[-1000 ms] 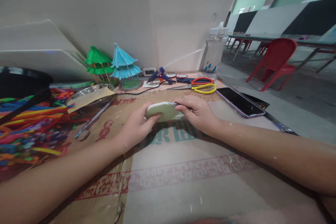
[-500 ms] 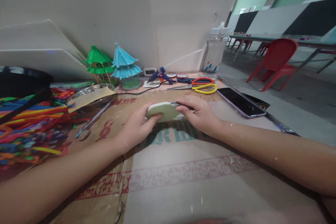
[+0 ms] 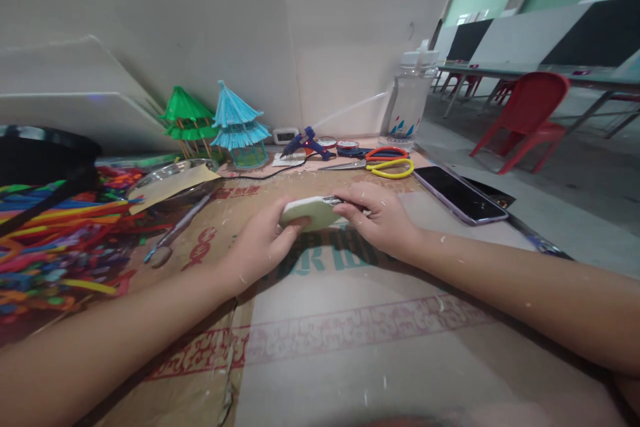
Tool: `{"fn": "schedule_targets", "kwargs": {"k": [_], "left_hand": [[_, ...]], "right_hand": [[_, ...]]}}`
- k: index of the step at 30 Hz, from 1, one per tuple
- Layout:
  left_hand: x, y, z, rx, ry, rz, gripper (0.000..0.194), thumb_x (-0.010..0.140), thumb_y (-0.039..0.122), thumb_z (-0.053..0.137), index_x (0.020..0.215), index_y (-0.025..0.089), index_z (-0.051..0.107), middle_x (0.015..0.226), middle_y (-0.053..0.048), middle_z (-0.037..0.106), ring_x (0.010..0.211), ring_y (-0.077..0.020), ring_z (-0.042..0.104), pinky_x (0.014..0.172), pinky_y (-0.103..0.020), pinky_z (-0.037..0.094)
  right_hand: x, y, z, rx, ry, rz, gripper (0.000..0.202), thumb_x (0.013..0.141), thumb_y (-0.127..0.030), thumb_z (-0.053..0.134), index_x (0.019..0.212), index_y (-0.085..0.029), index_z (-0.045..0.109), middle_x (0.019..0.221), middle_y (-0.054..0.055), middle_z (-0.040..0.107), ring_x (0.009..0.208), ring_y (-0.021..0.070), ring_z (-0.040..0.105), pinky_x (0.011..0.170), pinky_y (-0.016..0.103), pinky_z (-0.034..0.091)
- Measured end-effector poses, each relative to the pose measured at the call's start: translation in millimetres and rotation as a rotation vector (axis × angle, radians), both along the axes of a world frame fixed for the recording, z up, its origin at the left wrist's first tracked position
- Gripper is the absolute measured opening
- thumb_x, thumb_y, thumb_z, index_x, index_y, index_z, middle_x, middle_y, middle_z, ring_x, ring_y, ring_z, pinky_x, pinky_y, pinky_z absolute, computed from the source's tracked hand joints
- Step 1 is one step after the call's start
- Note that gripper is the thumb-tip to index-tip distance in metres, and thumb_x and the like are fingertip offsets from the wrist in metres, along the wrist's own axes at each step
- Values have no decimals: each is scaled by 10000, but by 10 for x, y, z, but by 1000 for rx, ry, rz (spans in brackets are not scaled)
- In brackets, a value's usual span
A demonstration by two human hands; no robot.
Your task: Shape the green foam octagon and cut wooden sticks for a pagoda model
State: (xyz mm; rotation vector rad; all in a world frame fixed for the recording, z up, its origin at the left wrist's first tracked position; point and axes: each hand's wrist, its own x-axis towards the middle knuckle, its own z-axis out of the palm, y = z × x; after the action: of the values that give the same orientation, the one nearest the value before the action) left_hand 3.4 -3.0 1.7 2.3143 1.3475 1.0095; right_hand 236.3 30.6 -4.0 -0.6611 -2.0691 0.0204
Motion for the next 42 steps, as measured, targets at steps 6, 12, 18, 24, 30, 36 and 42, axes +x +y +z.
{"fn": "schedule_targets", "kwargs": {"k": [6, 12, 18, 24, 30, 36, 42], "left_hand": [[2, -19, 15, 16, 7, -14, 198, 912, 284, 515, 1051, 180, 610, 946, -49, 714, 841, -210, 653, 745, -311, 506], [10, 1, 27, -25, -19, 1, 218, 914, 343, 529, 1034, 180, 610, 945, -52, 713, 840, -216, 645, 734, -321, 498], [17, 20, 15, -31, -51, 10, 262, 900, 372, 538, 1041, 168, 622, 952, -58, 714, 839, -218, 640, 716, -316, 493], [14, 1, 6, -22, -36, -4, 237, 903, 354, 538, 1031, 173, 623, 934, -49, 702, 834, -213, 632, 732, -321, 492], [44, 102, 18, -241, -270, -35, 323, 818, 405, 659, 1032, 169, 606, 927, -42, 689, 816, -204, 644, 686, -298, 519], [10, 194, -28, -253, -475, -29, 331, 851, 437, 638, 1052, 177, 600, 1033, -86, 699, 907, -230, 664, 780, -352, 542], [-6, 127, -64, -78, -330, -31, 253, 943, 395, 543, 1084, 187, 567, 1006, -53, 641, 923, -208, 610, 803, -341, 491]], "right_hand": [[-4, -12, 26, 14, -15, 12, 260, 997, -348, 551, 1040, -183, 747, 856, 59, 763, 793, 179, 687, 740, 314, 532], [-19, -7, 21, 11, -10, -5, 264, 1006, -336, 531, 1015, -185, 748, 861, 53, 766, 807, 178, 699, 741, 305, 541], [-13, 7, -16, 39, 45, -12, 241, 976, -329, 588, 1037, -156, 744, 937, 82, 783, 841, 192, 718, 759, 312, 557], [-18, -7, 14, -14, -2, 13, 246, 995, -317, 553, 1034, -174, 749, 891, 61, 771, 838, 184, 703, 772, 310, 540], [-46, 4, 7, -187, 53, -67, 269, 977, -365, 540, 950, -182, 736, 845, 54, 755, 760, 188, 676, 690, 305, 512], [-21, 48, 9, -347, 104, -108, 324, 965, -406, 505, 1013, -153, 702, 863, 73, 749, 748, 206, 672, 648, 310, 505], [10, 30, 10, -207, 38, -84, 309, 987, -344, 466, 1075, -150, 689, 1002, 113, 764, 911, 247, 705, 793, 374, 541]]}}
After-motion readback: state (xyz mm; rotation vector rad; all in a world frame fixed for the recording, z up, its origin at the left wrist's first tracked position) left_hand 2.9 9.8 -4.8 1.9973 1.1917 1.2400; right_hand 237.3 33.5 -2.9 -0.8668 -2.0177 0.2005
